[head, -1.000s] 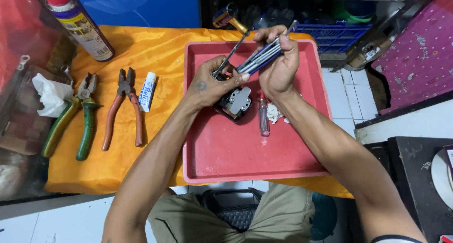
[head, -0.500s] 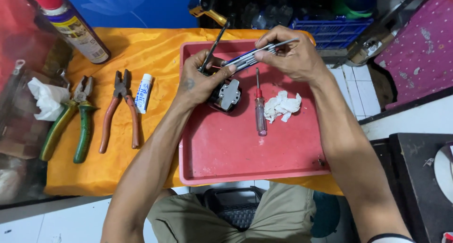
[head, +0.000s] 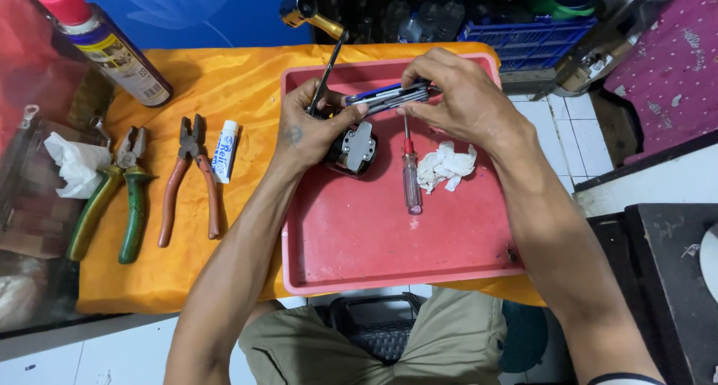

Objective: Repairing and adjusting the internal components of a fishing reel using a screwdriver and a multi-tool.

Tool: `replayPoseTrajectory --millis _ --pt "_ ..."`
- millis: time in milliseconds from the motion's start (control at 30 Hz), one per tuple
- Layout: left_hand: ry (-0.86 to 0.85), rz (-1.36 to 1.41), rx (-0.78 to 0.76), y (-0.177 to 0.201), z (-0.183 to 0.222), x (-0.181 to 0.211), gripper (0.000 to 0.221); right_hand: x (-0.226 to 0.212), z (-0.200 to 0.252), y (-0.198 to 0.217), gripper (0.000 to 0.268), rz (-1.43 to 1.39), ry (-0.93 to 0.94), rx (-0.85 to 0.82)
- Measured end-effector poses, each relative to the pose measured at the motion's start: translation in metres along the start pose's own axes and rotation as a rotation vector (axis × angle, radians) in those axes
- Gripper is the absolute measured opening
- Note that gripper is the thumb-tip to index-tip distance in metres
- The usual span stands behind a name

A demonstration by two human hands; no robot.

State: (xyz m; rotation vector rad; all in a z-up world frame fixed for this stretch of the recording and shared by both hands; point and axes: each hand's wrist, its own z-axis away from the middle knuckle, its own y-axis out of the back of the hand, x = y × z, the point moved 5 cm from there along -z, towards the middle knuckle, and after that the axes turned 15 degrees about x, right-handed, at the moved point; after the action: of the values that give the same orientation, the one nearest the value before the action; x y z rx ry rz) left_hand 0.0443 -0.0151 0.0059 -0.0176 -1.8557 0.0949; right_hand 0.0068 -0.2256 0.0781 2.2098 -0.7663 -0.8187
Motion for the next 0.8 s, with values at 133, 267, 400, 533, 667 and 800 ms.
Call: replayPoseTrajectory --millis 133,267,400,533,667,800 --pt "0.012 -0.062 0.025 0.002 -0.003 -0.007 0.03 0.001 0.002 -0.004 0.026 0.027 -0.028 -0.048" --pt "0.044 -0.02 0.018 0.0 -0.002 -0.008 0.033 0.009 0.005 -0.007 0.026 0.007 -0.028 -0.062" --pt "0.034 -0.049 0.023 0.001 -0.003 -0.005 0.029 0.015 0.005 -0.009 0.029 -0.04 0.005 -0.026" --pt "0.035 -0.043 0.023 0.002 -0.004 -0.004 0.029 0.015 0.003 -0.009 0.028 -0.078 -0.041 -0.003" --pt "0.054 -0.031 0.031 0.003 -0.005 -0.007 0.029 0.016 0.003 -0.008 0.025 -0.098 -0.08 -0.022" --pt "0.076 0.001 0.025 0.002 -0.004 -0.007 0.029 0.017 0.004 -0.008 0.024 -0.11 -0.056 -0.025"
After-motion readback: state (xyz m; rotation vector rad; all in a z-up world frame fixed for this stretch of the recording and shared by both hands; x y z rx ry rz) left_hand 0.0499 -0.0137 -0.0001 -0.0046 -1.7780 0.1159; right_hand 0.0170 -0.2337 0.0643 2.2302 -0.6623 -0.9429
